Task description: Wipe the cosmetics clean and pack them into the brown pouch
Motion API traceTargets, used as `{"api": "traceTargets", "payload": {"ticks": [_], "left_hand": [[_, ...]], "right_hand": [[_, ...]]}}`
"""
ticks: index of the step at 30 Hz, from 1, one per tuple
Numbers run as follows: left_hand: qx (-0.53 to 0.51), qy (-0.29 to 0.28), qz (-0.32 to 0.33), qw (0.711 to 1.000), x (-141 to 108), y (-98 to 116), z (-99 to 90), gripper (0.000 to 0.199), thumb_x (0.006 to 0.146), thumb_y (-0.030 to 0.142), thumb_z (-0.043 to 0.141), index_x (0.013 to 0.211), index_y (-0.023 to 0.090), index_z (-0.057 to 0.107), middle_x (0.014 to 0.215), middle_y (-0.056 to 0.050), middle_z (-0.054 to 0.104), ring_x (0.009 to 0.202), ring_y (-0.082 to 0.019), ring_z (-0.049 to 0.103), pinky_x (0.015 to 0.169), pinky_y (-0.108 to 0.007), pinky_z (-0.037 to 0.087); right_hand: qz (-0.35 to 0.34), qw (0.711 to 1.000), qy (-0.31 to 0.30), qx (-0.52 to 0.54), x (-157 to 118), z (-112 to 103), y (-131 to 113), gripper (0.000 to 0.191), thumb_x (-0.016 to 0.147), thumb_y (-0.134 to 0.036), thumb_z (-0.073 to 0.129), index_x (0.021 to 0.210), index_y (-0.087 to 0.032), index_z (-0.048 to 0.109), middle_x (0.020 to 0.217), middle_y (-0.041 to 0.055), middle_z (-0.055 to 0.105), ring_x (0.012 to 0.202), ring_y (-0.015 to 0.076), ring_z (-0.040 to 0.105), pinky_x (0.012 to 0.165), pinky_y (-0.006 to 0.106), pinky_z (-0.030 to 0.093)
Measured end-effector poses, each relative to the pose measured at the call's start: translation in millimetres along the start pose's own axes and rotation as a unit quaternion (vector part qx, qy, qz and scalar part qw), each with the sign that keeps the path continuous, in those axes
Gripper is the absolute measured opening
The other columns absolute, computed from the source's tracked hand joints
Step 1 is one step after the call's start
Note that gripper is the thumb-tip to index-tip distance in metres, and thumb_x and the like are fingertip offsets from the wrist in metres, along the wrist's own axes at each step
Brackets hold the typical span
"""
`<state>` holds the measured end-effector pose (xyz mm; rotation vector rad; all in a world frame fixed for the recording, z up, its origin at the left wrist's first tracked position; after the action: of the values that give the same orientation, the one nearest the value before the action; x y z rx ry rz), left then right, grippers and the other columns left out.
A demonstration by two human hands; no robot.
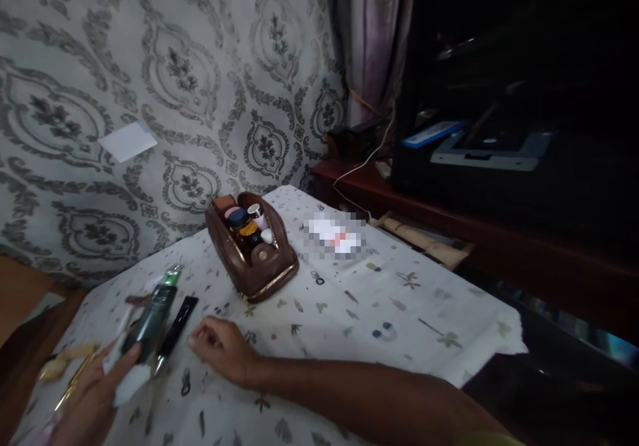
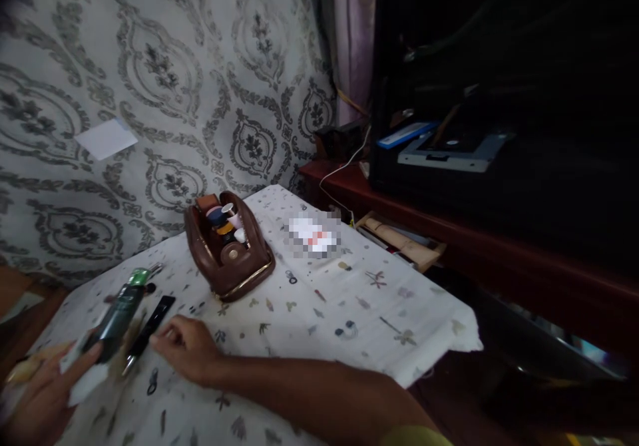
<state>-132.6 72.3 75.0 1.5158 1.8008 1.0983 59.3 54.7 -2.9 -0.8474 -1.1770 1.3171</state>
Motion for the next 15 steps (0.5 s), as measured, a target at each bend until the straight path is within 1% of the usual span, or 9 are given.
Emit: {"api": "traceTargets", "payload": {"ticks": [2, 3, 4, 5, 7, 9, 11, 13, 15], "left_hand": [[-0.026, -0.072, 0.007, 0.997, -17, -7, 8.8, 0.062, 0.061, 0.066, 0.073, 0.104, 0.023, 0.071, 0.088, -0.002, 0.078, 0.093, -0.031, 0.071, 0.077, -0.038, 0.059], [-0.029, -0.099, 0.021, 0.994, -24, -10, 12.6, 0.062, 0.064, 0.065, 0.073, 0.109, 0.022, 0.069, 0.099, -0.004, 0.077, 0.103, -0.031, 0.068, 0.089, -0.038, 0.056], [-0.025, -0.119, 0.035, 0.992, -31, -13, 16.1, 0.063, 0.067, 0.063, 0.072, 0.114, 0.021, 0.067, 0.109, -0.005, 0.075, 0.111, -0.030, 0.065, 0.097, -0.038, 0.052], [-0.013, -0.132, 0.045, 0.990, -36, -16, 19.4, 0.064, 0.069, 0.062, 0.070, 0.118, 0.020, 0.065, 0.115, -0.006, 0.072, 0.115, -0.030, 0.063, 0.101, -0.039, 0.048], [0.012, -0.138, 0.063, 0.988, -47, -24, 25.6, 0.065, 0.073, 0.060, 0.068, 0.122, 0.018, 0.062, 0.121, -0.009, 0.069, 0.118, -0.031, 0.061, 0.103, -0.041, 0.047], [0.034, -0.132, 0.094, 0.986, -57, -28, 31.8, 0.064, 0.076, 0.059, 0.064, 0.124, 0.017, 0.061, 0.120, -0.011, 0.069, 0.117, -0.032, 0.061, 0.101, -0.042, 0.048], [0.068, -0.129, 0.127, 0.981, -67, -28, 37.6, 0.060, 0.079, 0.056, 0.061, 0.125, 0.017, 0.060, 0.117, -0.011, 0.071, 0.112, -0.031, 0.064, 0.097, -0.042, 0.050], [0.109, -0.153, 0.150, 0.971, -75, -27, 42.7, 0.053, 0.082, 0.051, 0.058, 0.125, 0.020, 0.058, 0.115, -0.010, 0.072, 0.105, -0.030, 0.067, 0.091, -0.041, 0.052], [0.137, -0.170, 0.163, 0.962, -77, -24, 43.3, 0.047, 0.085, 0.049, 0.054, 0.123, 0.021, 0.059, 0.111, -0.009, 0.073, 0.100, -0.028, 0.069, 0.087, -0.038, 0.052]], "right_hand": [[0.019, 0.999, -0.014, 0.046, 1, 2, 2, 0.028, 0.084, -0.043, 0.061, 0.098, -0.020, 0.057, 0.071, -0.0048, 0.050, 0.056, 0.0090, 0.052, 0.048, 0.019, 0.038], [0.020, 0.998, -0.016, 0.058, 1, 3, 3, 0.035, 0.083, -0.049, 0.060, 0.104, -0.020, 0.056, 0.076, -0.0037, 0.051, 0.058, 0.0097, 0.054, 0.046, 0.019, 0.038], [0.020, 0.998, -0.013, 0.066, 2, 3, 3, 0.041, 0.082, -0.054, 0.060, 0.106, -0.021, 0.055, 0.079, -0.0026, 0.051, 0.061, 0.0106, 0.055, 0.044, 0.019, 0.038], [0.019, 0.997, -0.011, 0.070, 2, 3, 3, 0.045, 0.080, -0.058, 0.060, 0.105, -0.020, 0.055, 0.082, -0.0015, 0.052, 0.064, 0.0119, 0.057, 0.044, 0.019, 0.038], [0.018, 0.997, -0.006, 0.079, 2, 3, 4, 0.051, 0.078, -0.066, 0.059, 0.099, -0.020, 0.055, 0.083, 0.0000, 0.053, 0.072, 0.0146, 0.058, 0.045, 0.020, 0.041], [0.022, 0.995, -0.004, 0.096, 2, 3, 5, 0.054, 0.075, -0.069, 0.060, 0.094, -0.019, 0.055, 0.082, 0.0003, 0.054, 0.077, 0.0161, 0.057, 0.050, 0.021, 0.045], [0.031, 0.993, -0.002, 0.118, 1, 5, 7, 0.054, 0.072, -0.069, 0.064, 0.091, -0.019, 0.055, 0.081, -0.0008, 0.054, 0.077, 0.0151, 0.057, 0.058, 0.023, 0.048], [0.052, 0.988, 0.000, 0.148, 0, 7, 9, 0.054, 0.069, -0.068, 0.068, 0.088, -0.019, 0.056, 0.080, -0.0022, 0.055, 0.074, 0.0133, 0.056, 0.064, 0.025, 0.049], [0.085, 0.980, 0.009, 0.181, -2, 10, 11, 0.055, 0.064, -0.066, 0.073, 0.085, -0.019, 0.056, 0.076, -0.0036, 0.054, 0.069, 0.0119, 0.054, 0.063, 0.024, 0.048]]}}
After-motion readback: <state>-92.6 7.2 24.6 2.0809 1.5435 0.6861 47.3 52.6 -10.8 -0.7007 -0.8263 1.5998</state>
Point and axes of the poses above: each hand's wrist, its own x-axis towards the middle knuckle, its own z-axis out of the palm, y = z × x, the point moved 5 cm from there along x, towards the middle knuckle
